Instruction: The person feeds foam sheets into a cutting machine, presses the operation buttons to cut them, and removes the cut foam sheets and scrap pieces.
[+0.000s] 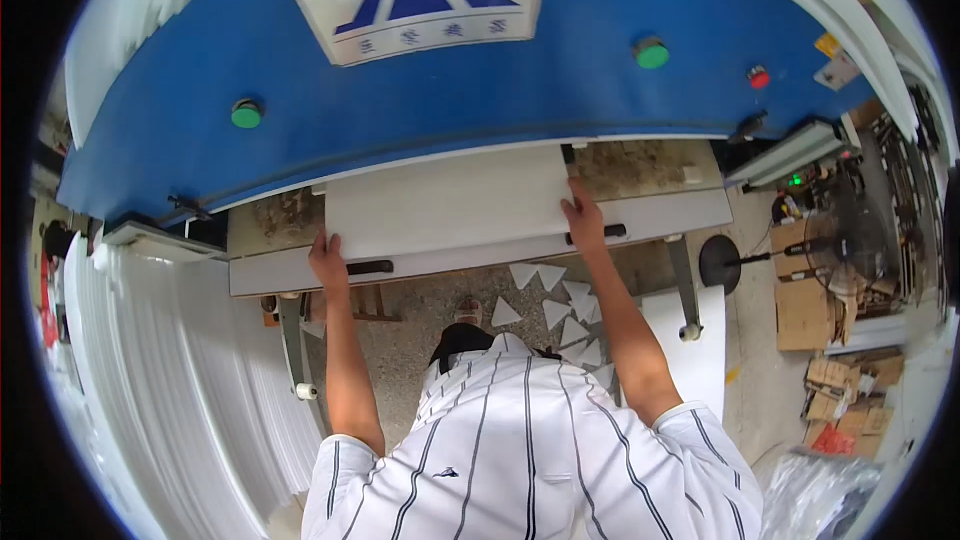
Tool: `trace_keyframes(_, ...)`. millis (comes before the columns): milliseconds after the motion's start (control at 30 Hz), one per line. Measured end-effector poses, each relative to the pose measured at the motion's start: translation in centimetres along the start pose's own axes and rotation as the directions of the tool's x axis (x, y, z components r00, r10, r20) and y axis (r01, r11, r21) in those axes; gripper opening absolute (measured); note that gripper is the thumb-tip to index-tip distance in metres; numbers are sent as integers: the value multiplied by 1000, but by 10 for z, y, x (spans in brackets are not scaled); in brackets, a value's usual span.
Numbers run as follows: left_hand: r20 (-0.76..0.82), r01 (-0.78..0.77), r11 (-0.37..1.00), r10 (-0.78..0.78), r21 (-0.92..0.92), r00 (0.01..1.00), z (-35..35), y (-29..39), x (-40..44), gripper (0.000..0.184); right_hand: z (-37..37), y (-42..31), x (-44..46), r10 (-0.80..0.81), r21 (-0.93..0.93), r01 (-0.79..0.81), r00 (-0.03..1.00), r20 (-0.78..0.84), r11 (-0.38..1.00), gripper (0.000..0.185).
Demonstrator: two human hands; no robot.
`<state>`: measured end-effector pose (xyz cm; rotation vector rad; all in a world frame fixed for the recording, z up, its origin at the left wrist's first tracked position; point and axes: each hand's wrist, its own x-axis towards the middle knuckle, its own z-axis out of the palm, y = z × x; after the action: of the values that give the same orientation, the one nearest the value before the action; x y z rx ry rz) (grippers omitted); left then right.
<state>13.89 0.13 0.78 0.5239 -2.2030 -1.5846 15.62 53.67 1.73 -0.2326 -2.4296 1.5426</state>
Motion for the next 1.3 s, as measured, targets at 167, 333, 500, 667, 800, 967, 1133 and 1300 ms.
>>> trace_keyframes(167,9,-14,957,12,290,1000,4,26,-17,41,-9,-27,-7,73,-183,-68,997,23,981,48)
trace_keyframes(333,22,-13,957,6,289,1000,0,36,-28,38,-17,-22,-9,71,-173,-62,996,51,983,47)
trace_keyframes(500,57,-136,935,124,327,991,-1,11,-11,35,-21,-32,-11,119,-172,-114,993,19,979,46)
trace_keyframes(667,63,-148,945,136,291,989,1,24,-23,32,-13,-16,-7,99,-229,-94,995,9,969,47)
trace_keyframes(800,103,-116,909,81,400,991,-1,30,-22,35,-18,-23,-5,161,-264,-136,984,77,955,46)
trace_keyframes(967,74,-214,817,208,535,975,-11,37,-10,51,-32,-25,1,-91,-301,36,982,-168,953,60)
trace_keyframes(1133,-141,-590,634,732,500,667,5,210,13,62,-84,-174,59,-594,-561,314,678,-432,766,72)
trace_keyframes(1300,-272,-631,409,912,659,307,40,338,58,82,-96,-274,125,-779,-634,454,338,-529,627,78)
